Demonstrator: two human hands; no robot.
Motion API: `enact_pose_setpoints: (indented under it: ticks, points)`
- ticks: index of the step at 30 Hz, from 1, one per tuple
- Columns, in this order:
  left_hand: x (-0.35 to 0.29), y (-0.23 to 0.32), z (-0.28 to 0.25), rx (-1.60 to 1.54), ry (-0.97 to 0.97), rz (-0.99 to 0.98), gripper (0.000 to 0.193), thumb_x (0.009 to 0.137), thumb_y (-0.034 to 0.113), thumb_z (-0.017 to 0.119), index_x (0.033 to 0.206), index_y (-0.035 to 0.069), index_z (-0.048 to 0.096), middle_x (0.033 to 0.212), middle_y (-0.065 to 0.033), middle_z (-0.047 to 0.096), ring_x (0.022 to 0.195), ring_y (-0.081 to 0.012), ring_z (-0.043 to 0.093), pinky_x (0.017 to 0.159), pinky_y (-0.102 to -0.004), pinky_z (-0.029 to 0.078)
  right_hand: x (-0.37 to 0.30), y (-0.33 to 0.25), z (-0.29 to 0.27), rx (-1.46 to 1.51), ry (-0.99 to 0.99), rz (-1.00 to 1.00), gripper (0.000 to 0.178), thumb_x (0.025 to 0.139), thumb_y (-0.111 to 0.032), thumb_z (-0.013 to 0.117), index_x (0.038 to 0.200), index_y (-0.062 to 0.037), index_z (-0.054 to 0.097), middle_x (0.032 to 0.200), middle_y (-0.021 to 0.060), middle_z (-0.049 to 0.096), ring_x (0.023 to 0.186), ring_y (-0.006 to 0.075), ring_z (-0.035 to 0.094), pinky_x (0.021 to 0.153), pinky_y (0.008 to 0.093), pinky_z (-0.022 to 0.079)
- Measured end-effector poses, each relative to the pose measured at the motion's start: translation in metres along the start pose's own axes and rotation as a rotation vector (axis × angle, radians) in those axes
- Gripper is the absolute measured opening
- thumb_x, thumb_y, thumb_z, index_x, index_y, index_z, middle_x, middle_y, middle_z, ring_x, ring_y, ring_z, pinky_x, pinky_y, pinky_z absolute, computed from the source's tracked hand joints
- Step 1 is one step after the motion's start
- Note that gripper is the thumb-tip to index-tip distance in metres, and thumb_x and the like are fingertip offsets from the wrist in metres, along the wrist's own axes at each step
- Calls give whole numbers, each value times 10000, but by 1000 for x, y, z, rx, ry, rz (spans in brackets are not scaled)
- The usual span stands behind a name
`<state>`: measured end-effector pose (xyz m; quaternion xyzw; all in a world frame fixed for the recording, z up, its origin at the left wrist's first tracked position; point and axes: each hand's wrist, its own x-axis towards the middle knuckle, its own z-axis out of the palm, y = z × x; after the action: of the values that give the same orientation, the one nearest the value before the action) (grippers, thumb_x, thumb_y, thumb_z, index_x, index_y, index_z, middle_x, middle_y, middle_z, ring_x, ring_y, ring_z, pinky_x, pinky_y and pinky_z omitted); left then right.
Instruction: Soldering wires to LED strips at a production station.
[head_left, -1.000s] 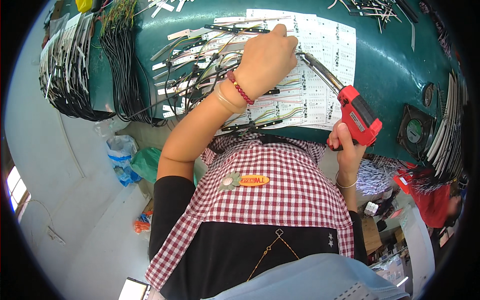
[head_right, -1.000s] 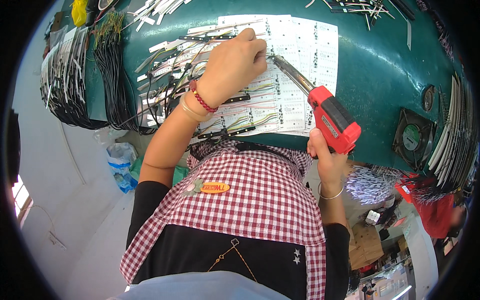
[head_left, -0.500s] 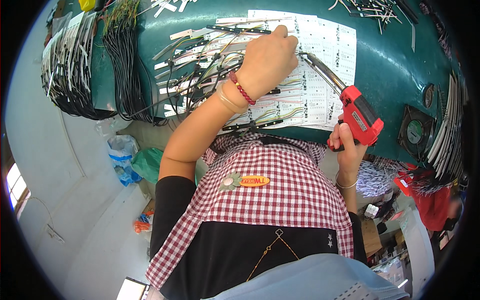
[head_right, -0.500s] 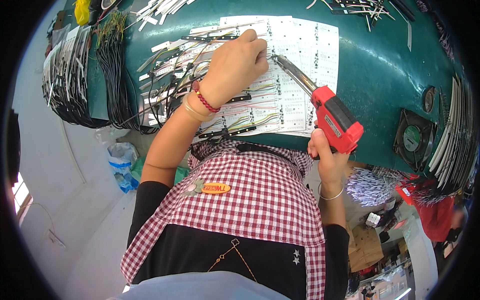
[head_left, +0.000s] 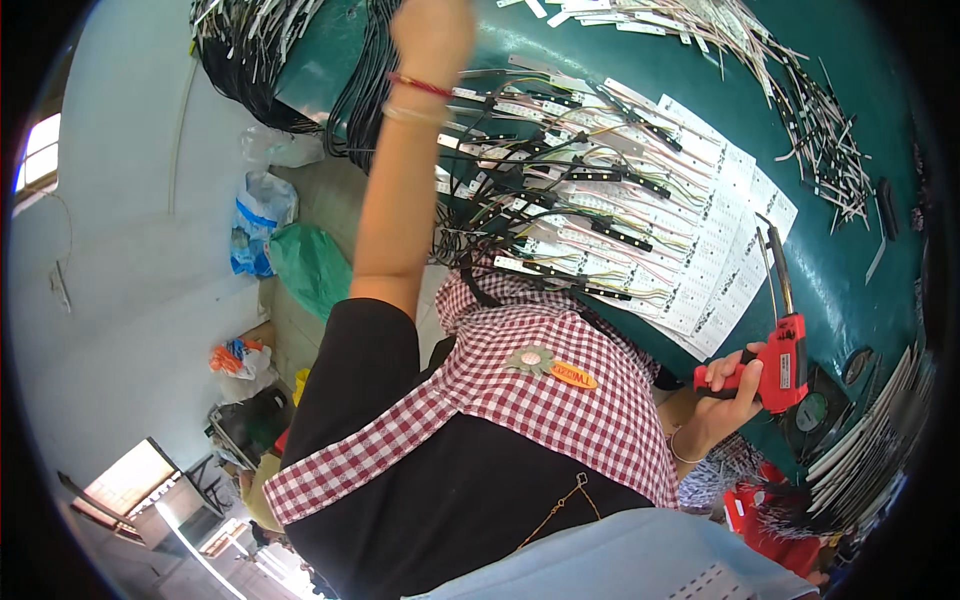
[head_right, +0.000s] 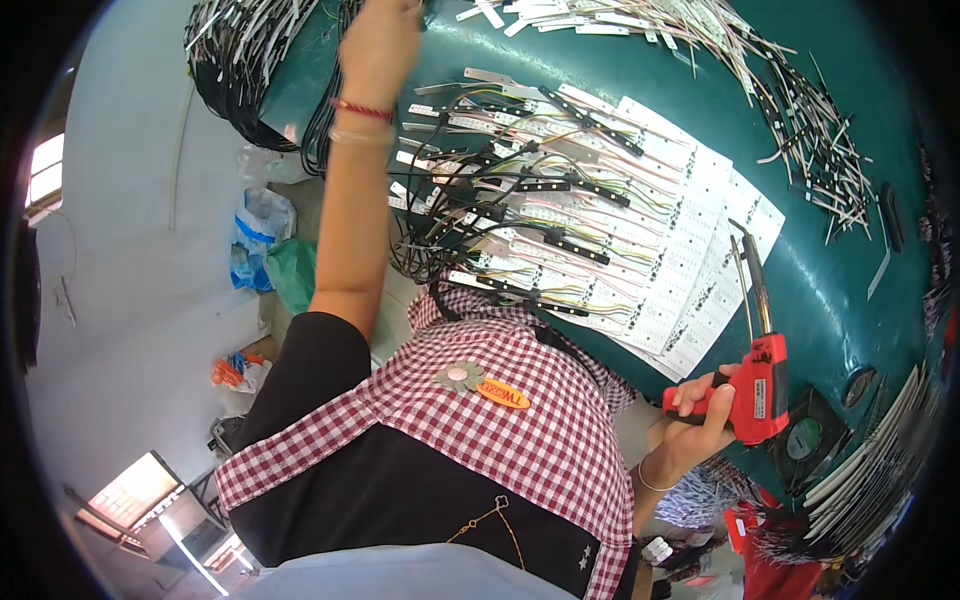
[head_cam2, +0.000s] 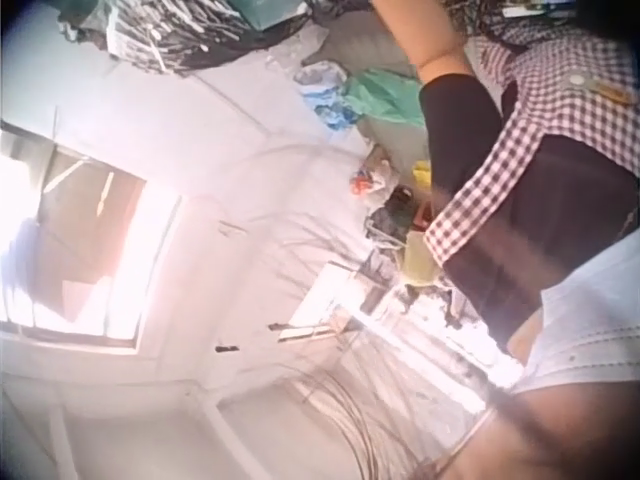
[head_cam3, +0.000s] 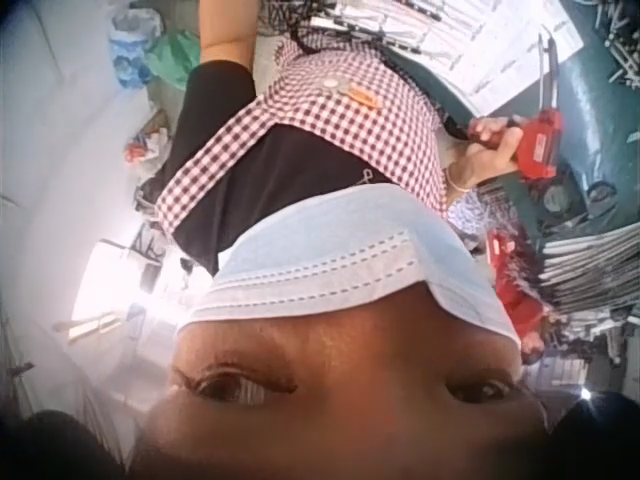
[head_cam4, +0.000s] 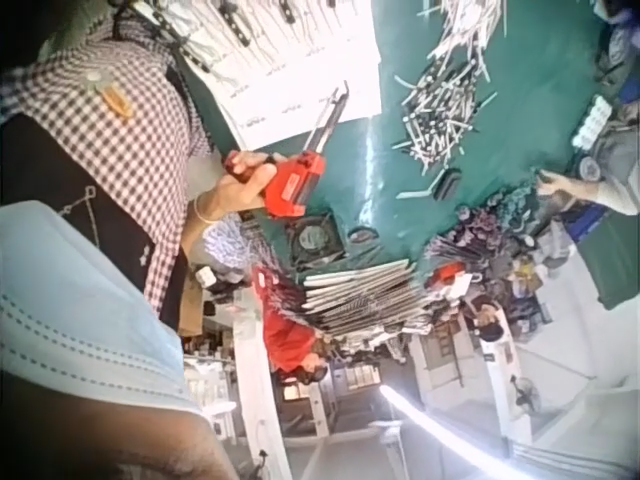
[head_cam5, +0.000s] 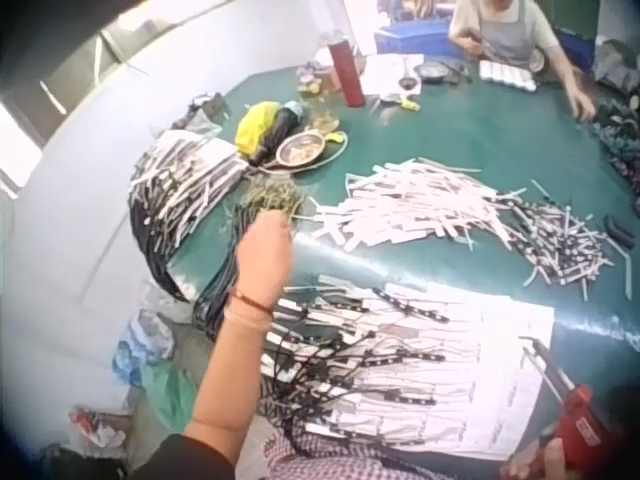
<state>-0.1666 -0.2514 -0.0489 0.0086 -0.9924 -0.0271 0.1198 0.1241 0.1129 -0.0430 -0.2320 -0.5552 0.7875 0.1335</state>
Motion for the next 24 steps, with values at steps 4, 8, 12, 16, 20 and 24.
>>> enact_pose_setpoints:
  ticks: [4,8,12,16,20,24]
  points:
    - [17,-102,33,66,-84,-178,434,801,416,616,982,22,591,1015,-230,605,947,-403,590,802,-470,483,3,-2,-2,22,-5,11,231,925,-156,498,1067,21,455,660,74,488,459,94,393,446,236,366]
    - [21,-152,38,161,214,-383,439,781,439,631,815,1,647,794,-202,648,858,-351,633,766,-446,498,4,-5,2,28,-14,-7,214,936,-162,485,1056,11,451,649,66,477,452,96,397,443,235,364]
    - [27,-188,35,-291,-440,-475,395,783,372,628,858,-15,667,912,-231,650,909,-389,612,820,-423,478,5,-7,1,30,-12,-6,206,946,-172,472,1053,3,446,638,57,468,447,99,405,438,233,359]
    - [31,-218,30,-32,-116,-335,396,777,365,620,838,-24,658,857,-208,659,816,-356,636,815,-403,486,8,-9,-3,56,-13,3,217,931,-169,498,1055,-1,438,636,59,475,463,96,408,441,237,373]
    - [43,-230,37,-905,-149,-550,371,771,348,623,823,-19,655,826,-174,664,764,-308,652,760,-398,512,9,-9,-5,66,-34,5,219,931,-171,495,1058,-2,436,638,59,476,468,94,414,442,238,377]
    - [60,-232,61,-383,-443,-447,242,806,231,585,641,54,593,543,-43,534,449,-143,489,450,-256,396,9,-10,-5,53,-51,0,219,930,-167,493,1060,-1,435,638,57,472,466,94,411,443,238,376]
